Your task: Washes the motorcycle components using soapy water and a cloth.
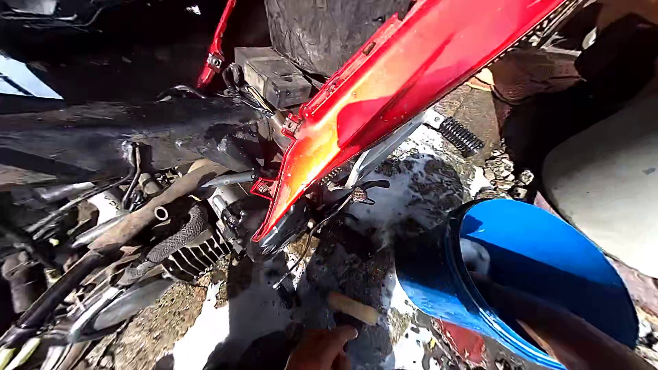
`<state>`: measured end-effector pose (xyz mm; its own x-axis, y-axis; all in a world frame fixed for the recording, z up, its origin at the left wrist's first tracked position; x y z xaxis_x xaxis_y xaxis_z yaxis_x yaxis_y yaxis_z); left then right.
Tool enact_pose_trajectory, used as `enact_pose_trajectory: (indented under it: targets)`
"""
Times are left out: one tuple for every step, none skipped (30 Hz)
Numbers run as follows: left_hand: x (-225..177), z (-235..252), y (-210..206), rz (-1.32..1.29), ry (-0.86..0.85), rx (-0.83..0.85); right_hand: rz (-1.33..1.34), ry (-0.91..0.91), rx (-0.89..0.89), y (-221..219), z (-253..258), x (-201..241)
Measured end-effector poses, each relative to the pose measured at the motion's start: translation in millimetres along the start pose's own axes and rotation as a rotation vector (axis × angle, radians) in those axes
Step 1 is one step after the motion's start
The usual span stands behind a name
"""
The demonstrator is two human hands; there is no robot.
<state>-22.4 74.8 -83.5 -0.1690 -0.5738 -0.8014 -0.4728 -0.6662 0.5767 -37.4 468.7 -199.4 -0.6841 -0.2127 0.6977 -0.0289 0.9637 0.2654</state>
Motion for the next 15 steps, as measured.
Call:
enact_pose_trajectory:
  targets:
    - [2, 4, -7, -0.065, 0.004, -0.048, -0.001, 0.021, 0.029, -7, -8, 12]
    - [1, 9, -15, -0.134, -0.002, -0.100, -0.027, 0.015, 0.025, -10, -16, 27]
    - [-1, 15, -23, -0.200, -0.014, -0.164, -0.022, -0.003, -0.009, -14, -18, 46]
    - [-4, 21, -28, -0.254, -0.038, -0.242, -0.048, -0.004, -0.024, -14, -7, 58]
    - [-7, 28, -31, -0.297, -0.074, -0.322, -0.130, 0.029, 0.016, -9, 16, 62]
    - [-13, 39, -29, -0.323, -0.116, -0.406, -0.175, 0.078, 0.035, 3, 37, 70]
    - [-20, 53, -26, -0.339, -0.137, -0.467, -0.177, 0.141, -0.010, 18, 42, 88]
    - [-29, 69, -24, -0.352, -0.138, -0.496, -0.152, 0.207, -0.070, 28, 30, 113]
    - [-37, 87, -21, -0.356, -0.118, -0.495, -0.115, 0.297, -0.121, 29, 12, 140]
    - [-43, 107, -18, -0.362, -0.082, -0.466, -0.061, 0.401, -0.155, 23, -6, 168]
    - [-46, 127, -16, -0.383, -0.034, -0.424, -0.015, 0.508, -0.145, 9, -21, 197]
    - [-46, 147, -16, -0.440, 0.024, -0.363, 0.010, 0.608, -0.120, -9, -34, 223]
    - [-42, 164, -17, -0.536, 0.080, -0.307, 0.014, 0.676, -0.101, -32, -43, 246]
    - [-37, 178, -19, -0.684, 0.123, -0.264, -0.007, 0.716, -0.077, -59, -50, 265]
    - [-30, 187, -22, -0.884, 0.155, -0.222, -0.077, 0.714, -0.051, -89, -53, 278]
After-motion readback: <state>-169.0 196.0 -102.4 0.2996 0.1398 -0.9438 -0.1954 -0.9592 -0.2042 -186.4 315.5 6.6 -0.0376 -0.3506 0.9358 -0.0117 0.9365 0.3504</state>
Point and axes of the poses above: each hand's wrist, its own z-axis towards the middle knuckle, its own y-axis out of the back of the hand, x = y × z, the point moved 10 cm from there along z, towards the middle knuckle, and after that the axes turned 13 degrees about z, right-handed, at the moved point
